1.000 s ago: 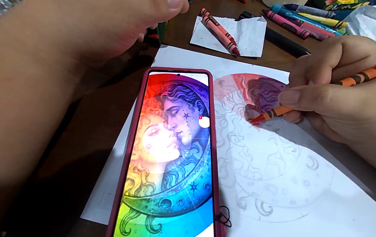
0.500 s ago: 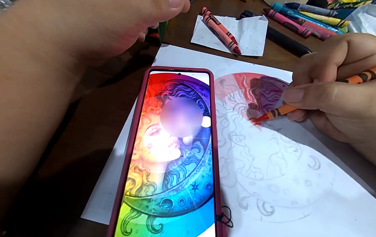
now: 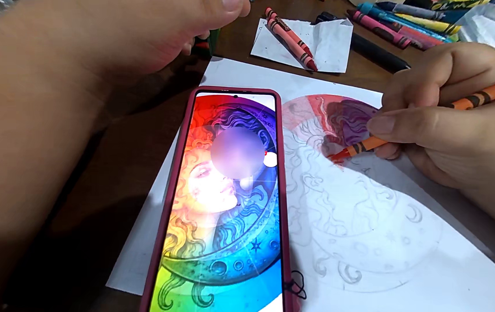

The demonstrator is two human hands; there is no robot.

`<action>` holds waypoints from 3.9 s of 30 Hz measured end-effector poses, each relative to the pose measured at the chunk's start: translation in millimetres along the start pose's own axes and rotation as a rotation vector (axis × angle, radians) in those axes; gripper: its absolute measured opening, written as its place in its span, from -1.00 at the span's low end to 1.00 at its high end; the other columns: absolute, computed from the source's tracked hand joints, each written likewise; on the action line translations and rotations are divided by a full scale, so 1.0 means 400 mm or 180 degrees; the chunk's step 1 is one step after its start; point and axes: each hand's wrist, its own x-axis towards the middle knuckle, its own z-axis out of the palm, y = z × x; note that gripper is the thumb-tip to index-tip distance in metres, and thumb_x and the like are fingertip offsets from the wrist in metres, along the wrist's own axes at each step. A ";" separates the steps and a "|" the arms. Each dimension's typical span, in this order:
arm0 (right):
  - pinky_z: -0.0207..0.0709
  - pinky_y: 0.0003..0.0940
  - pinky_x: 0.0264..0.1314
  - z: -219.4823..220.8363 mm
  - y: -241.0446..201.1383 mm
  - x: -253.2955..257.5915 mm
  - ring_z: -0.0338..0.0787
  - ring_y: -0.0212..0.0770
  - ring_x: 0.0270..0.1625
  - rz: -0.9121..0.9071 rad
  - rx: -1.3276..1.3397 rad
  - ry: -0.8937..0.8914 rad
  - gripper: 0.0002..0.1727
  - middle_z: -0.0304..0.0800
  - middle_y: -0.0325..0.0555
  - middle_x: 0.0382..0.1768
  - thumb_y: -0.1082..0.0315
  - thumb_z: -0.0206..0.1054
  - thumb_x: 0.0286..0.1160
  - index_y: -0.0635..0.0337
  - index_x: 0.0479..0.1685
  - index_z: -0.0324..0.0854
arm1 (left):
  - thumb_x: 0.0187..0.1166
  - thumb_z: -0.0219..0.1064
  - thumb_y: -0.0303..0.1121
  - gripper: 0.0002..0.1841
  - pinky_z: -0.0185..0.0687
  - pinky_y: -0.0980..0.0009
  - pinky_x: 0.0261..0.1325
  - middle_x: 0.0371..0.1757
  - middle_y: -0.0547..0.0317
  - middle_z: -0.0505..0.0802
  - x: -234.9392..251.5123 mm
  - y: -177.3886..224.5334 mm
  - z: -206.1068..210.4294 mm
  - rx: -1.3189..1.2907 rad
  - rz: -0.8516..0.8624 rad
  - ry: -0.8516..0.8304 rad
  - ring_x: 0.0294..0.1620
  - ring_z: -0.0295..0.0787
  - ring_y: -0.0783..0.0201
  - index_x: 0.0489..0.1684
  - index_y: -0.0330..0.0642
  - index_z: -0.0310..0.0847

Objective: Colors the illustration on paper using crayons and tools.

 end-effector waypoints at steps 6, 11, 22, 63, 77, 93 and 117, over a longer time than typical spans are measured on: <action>0.72 -0.64 -0.56 0.002 -0.003 0.001 0.70 -0.57 -0.58 0.0060 0.0024 -0.0033 -0.69 0.64 -0.52 -0.56 0.51 0.50 0.22 -0.14 -0.47 0.48 | 0.57 0.28 -0.23 -0.89 0.43 0.84 -0.40 -0.29 0.69 0.75 -0.002 0.002 0.001 0.0036 0.0020 0.0038 -0.40 0.56 0.81 -0.16 0.11 0.74; 0.68 -0.67 -0.62 -0.003 0.008 0.003 0.67 -0.59 -0.61 -0.0024 0.0114 0.0035 -0.69 0.64 -0.52 -0.58 0.54 0.46 0.19 -0.15 -0.50 0.48 | 0.56 0.29 -0.24 -0.90 0.44 0.83 -0.41 -0.32 0.69 0.75 0.001 0.002 0.003 -0.0064 0.0042 0.0021 -0.42 0.57 0.79 -0.18 0.12 0.73; 0.69 -0.66 -0.61 -0.002 0.002 0.003 0.67 -0.58 -0.62 0.0057 0.0101 0.0035 -0.68 0.64 -0.52 -0.58 0.53 0.47 0.19 -0.15 -0.50 0.47 | 0.56 0.29 -0.16 -0.88 0.43 0.82 -0.40 -0.28 0.68 0.77 -0.001 0.000 -0.002 0.0014 -0.0051 -0.0001 -0.40 0.58 0.79 -0.19 0.14 0.74; 0.69 -0.65 -0.60 0.000 -0.002 0.002 0.68 -0.57 -0.62 0.0099 -0.0011 0.0095 -0.69 0.65 -0.52 -0.59 0.53 0.45 0.22 -0.14 -0.48 0.46 | 0.55 0.32 -0.06 -0.77 0.45 0.80 -0.42 -0.34 0.69 0.74 0.001 -0.020 -0.012 0.0048 0.0009 -0.0037 -0.44 0.57 0.76 -0.07 0.09 0.75; 0.68 -0.67 -0.60 -0.003 -0.004 0.000 0.69 -0.58 -0.62 0.0086 -0.0055 0.0082 -0.69 0.66 -0.53 -0.59 0.53 0.45 0.22 -0.15 -0.48 0.47 | 0.56 0.32 -0.06 -0.77 0.46 0.82 -0.41 -0.33 0.72 0.74 0.001 -0.023 -0.013 0.0016 0.0036 -0.0084 -0.43 0.58 0.79 -0.03 0.10 0.75; 0.71 -0.61 -0.34 -0.035 -0.011 0.034 0.73 -0.47 -0.50 0.0424 0.1126 0.1675 -0.84 0.70 -0.33 -0.50 0.41 0.07 0.77 -0.02 -0.25 0.37 | 0.67 0.24 -0.10 -0.82 0.47 0.81 -0.34 -0.28 0.78 0.75 0.004 -0.018 -0.043 0.0024 -0.0043 0.0246 -0.39 0.57 0.80 -0.06 0.18 0.75; 0.61 -0.70 -0.38 -0.037 -0.009 0.003 0.67 -0.55 -0.42 0.0167 0.1099 -0.0015 -0.75 0.70 -0.36 -0.39 0.57 0.31 0.37 -0.06 -0.41 0.46 | 0.61 0.27 -0.31 -0.85 0.58 0.75 -0.11 -0.19 0.70 0.69 -0.017 0.009 -0.048 0.0389 -0.0372 0.0850 -0.23 0.63 0.77 0.04 0.08 0.55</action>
